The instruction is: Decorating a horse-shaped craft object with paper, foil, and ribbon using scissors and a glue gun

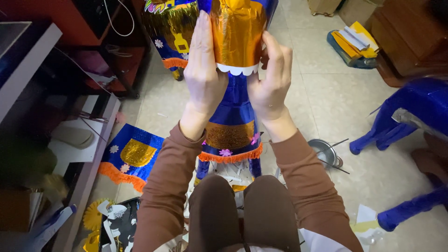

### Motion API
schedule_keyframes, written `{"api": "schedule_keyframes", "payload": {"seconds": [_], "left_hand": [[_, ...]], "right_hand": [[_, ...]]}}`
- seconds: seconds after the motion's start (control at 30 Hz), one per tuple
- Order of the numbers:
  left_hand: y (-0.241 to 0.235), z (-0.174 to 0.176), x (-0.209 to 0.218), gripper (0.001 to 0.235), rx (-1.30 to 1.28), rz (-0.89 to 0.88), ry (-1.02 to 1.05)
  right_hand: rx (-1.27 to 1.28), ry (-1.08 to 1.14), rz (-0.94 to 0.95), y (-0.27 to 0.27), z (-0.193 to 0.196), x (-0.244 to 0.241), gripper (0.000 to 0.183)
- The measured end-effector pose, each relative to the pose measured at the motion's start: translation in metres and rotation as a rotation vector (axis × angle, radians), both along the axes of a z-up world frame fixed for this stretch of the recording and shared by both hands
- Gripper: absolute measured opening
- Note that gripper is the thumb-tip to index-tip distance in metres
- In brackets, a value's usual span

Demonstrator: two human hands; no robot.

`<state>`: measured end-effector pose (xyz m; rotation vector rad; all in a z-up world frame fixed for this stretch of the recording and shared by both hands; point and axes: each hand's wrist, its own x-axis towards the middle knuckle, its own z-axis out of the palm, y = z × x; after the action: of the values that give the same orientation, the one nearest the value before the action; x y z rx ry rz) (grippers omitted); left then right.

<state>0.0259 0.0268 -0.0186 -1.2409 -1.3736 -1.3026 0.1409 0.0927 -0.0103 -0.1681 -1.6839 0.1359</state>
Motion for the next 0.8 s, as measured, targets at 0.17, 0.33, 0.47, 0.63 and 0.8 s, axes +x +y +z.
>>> {"api": "schedule_keyframes", "payload": {"seconds": [0.17,0.33,0.47,0.63,0.8], "left_hand": [[0.000,-0.001,-0.005,0.069,-0.031,0.001,0.028],[-0.003,0.000,-0.008,0.067,-0.044,-0.016,0.050],[-0.007,0.003,-0.004,0.066,-0.059,-0.034,0.030],[-0.007,0.002,-0.005,0.063,-0.044,-0.047,0.008],[-0.008,0.006,-0.007,0.067,-0.040,-0.055,0.034]], "right_hand": [[-0.066,0.011,-0.031,-0.007,-0.002,-0.005,0.058],[-0.089,0.026,-0.062,-0.009,-0.005,-0.008,0.062],[-0.116,0.047,-0.074,-0.011,-0.006,-0.009,0.059],[-0.127,0.041,-0.060,-0.010,-0.002,-0.008,0.057],[0.053,-0.079,-0.136,0.004,0.002,-0.007,0.076]]}}
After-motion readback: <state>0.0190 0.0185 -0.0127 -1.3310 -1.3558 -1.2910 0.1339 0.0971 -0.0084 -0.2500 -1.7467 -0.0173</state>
